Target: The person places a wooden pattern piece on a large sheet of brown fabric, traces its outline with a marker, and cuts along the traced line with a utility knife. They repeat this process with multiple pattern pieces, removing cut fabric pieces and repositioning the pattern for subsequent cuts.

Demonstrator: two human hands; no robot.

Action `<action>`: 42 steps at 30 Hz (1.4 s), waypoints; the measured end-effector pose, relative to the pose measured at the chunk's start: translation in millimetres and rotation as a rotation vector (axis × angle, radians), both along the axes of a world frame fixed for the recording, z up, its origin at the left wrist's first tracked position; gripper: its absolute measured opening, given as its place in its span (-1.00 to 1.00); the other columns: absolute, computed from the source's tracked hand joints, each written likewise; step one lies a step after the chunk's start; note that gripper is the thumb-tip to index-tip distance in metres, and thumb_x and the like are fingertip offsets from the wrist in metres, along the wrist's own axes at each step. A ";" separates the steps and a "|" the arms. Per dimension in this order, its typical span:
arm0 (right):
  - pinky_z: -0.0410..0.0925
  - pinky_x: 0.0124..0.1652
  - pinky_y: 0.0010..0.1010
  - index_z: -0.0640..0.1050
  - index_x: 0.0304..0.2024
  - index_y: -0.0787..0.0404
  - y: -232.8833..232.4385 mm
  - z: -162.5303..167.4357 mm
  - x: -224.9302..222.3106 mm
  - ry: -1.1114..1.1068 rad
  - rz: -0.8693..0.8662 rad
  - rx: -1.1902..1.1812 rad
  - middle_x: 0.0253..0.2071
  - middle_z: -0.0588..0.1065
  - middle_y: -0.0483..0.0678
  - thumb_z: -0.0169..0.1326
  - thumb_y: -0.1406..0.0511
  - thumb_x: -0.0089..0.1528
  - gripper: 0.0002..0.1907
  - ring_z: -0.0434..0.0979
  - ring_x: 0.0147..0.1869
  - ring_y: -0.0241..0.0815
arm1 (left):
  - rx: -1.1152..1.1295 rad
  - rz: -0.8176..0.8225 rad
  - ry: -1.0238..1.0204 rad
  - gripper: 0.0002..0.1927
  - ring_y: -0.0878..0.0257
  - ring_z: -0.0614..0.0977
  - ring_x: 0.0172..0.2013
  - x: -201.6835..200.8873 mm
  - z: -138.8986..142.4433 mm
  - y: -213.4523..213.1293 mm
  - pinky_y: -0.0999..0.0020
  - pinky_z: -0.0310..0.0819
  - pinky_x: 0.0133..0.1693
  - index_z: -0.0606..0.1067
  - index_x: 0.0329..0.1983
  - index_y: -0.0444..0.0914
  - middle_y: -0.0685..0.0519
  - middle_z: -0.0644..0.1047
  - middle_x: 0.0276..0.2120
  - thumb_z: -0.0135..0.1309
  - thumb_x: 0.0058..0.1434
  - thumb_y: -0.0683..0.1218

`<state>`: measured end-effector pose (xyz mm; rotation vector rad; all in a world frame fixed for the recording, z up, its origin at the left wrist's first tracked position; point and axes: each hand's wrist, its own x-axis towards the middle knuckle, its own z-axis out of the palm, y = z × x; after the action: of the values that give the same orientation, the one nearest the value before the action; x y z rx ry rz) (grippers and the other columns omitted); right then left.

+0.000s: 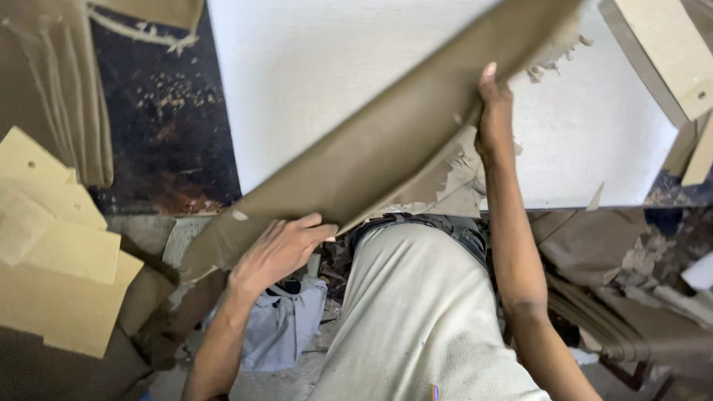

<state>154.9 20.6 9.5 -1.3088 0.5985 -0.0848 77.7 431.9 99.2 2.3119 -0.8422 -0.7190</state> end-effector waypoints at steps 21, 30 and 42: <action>0.55 0.03 -0.30 0.31 0.38 0.49 -39.1 89.9 -36.4 -0.481 -0.340 -0.005 0.18 0.41 0.34 0.08 0.69 0.37 -0.46 0.64 -0.09 -0.05 | -0.191 1.154 -0.987 -0.81 0.08 0.53 -0.05 -36.9 -59.9 37.5 0.16 0.46 0.00 0.65 -0.19 -0.29 -0.01 0.57 -0.22 0.23 0.25 -0.42; 0.31 -0.40 -0.45 0.49 -0.11 0.32 -68.2 -36.6 -117.0 -0.118 -0.282 -0.091 -0.43 0.39 -0.14 -0.04 0.41 0.49 -0.89 0.30 -0.46 -0.37 | -0.638 1.603 -0.379 -0.80 0.17 0.39 -0.04 -77.0 -171.9 0.4 0.33 0.34 -0.08 0.50 -0.03 -0.31 0.02 0.36 -0.09 0.20 0.31 -0.27; 0.15 -0.41 -0.50 0.41 -0.26 0.18 -18.5 -17.4 -66.9 -0.209 -0.154 -0.322 -0.41 0.34 -0.23 -0.02 0.29 0.52 -0.77 0.22 -0.41 -0.44 | -0.988 1.824 0.034 -0.67 0.43 0.46 -0.39 -52.1 -198.3 57.0 0.56 0.33 -0.36 0.33 0.04 -0.34 0.09 0.50 -0.35 0.18 0.30 -0.34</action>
<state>88.0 2.1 -7.9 -1.5386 0.5188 -0.4549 25.6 488.9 -99.1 1.2379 0.8616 0.4356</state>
